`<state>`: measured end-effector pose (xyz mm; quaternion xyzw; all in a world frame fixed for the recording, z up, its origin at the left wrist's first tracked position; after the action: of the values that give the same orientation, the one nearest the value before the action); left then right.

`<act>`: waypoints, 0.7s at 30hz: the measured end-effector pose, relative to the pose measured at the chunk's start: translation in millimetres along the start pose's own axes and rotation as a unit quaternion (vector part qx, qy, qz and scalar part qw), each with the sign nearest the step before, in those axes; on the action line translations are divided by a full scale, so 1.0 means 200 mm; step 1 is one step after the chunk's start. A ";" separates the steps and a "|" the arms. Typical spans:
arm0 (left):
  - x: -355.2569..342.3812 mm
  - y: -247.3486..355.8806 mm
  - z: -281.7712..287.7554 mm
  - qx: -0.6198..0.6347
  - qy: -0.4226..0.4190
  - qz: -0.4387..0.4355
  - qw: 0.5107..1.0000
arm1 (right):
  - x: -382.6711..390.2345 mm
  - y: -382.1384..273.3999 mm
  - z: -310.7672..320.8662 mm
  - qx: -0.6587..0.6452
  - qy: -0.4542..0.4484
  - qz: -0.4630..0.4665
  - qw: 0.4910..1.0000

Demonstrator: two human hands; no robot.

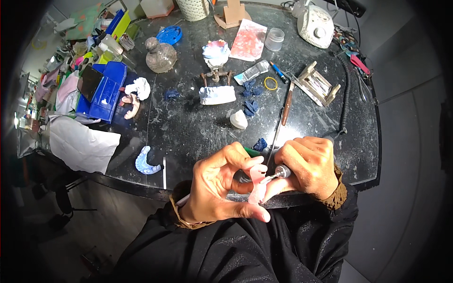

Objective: The person uses a handheld rotary tool to grind and smooth a pink dental appliance. They rotate the appliance by hand while applying the tool to various edges and set it down to handle a blue dental cast.

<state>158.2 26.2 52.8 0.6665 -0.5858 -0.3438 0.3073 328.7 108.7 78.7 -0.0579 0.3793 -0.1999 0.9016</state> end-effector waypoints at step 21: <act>0.01 0.01 -0.03 -0.125 0.040 -0.123 0.984 | 0.01 0.03 -0.01 -0.062 -0.039 0.044 0.996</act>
<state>162.5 23.7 57.9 0.7033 -0.4389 -0.4223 0.3666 330.5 114.0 73.4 -0.1044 0.3574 -0.1334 0.9185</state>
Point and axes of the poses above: each hand's wrist, its own x-axis away from the middle knuckle, its own z-axis out of the back of the hand, y = z × x, the point moved 1 cm from there along -x, towards the middle knuckle, and after that the axes turned 13 degrees about y, right-handed, at the moved point
